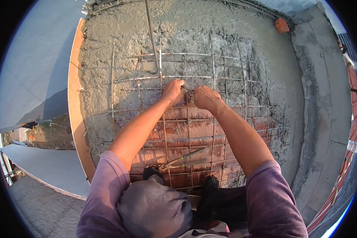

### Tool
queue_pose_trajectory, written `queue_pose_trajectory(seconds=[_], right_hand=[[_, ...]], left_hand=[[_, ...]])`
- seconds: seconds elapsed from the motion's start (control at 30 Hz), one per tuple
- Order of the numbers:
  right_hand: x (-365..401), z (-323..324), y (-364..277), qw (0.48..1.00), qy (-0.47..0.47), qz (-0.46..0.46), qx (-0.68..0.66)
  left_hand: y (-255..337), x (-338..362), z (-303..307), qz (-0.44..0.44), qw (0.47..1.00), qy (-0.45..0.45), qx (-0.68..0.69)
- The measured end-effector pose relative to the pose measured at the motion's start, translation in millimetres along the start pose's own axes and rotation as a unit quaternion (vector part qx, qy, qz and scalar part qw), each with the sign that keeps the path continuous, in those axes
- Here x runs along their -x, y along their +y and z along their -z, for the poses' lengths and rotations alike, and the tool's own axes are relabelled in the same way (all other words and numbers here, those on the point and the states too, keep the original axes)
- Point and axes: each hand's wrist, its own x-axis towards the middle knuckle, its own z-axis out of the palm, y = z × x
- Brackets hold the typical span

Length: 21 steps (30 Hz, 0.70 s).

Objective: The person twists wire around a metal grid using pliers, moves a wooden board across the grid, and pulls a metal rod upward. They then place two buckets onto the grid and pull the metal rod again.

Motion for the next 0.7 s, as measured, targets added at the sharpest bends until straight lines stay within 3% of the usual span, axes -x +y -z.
queue_pose_trajectory(seconds=[0.1, 0.2, 0.27, 0.33, 0.43, 0.53, 0.63, 0.7], right_hand=[[30, 1, -17, 0.966, 0.077, 0.154, 0.192], [94, -8, -54, 0.938, 0.086, 0.281, 0.182], [138, -32, -75, 0.941, -0.207, 0.229, 0.140], [176, -108, -58, 0.945, -0.048, 0.276, 0.168], [195, -141, -44, 0.921, 0.044, 0.324, 0.213], [192, -150, -34, 0.930, -0.044, 0.333, 0.153], [197, -163, -40, 0.946, 0.009, 0.285, 0.153], [192, -162, -36, 0.949, -0.032, 0.292, 0.119]], left_hand=[[12, 16, 4, 0.030, 0.999, -0.016, 0.013], [16, 9, 8, 0.022, 1.000, -0.013, 0.005], [9, 10, 3, -0.005, 1.000, 0.008, -0.011], [10, 11, 2, 0.011, 1.000, 0.003, 0.001], [8, 13, 3, 0.006, 1.000, -0.002, 0.009], [3, 13, 3, -0.005, 1.000, -0.004, 0.007], [3, 12, 5, -0.002, 1.000, -0.014, 0.003], [1, 16, 6, -0.015, 1.000, -0.005, -0.004]])
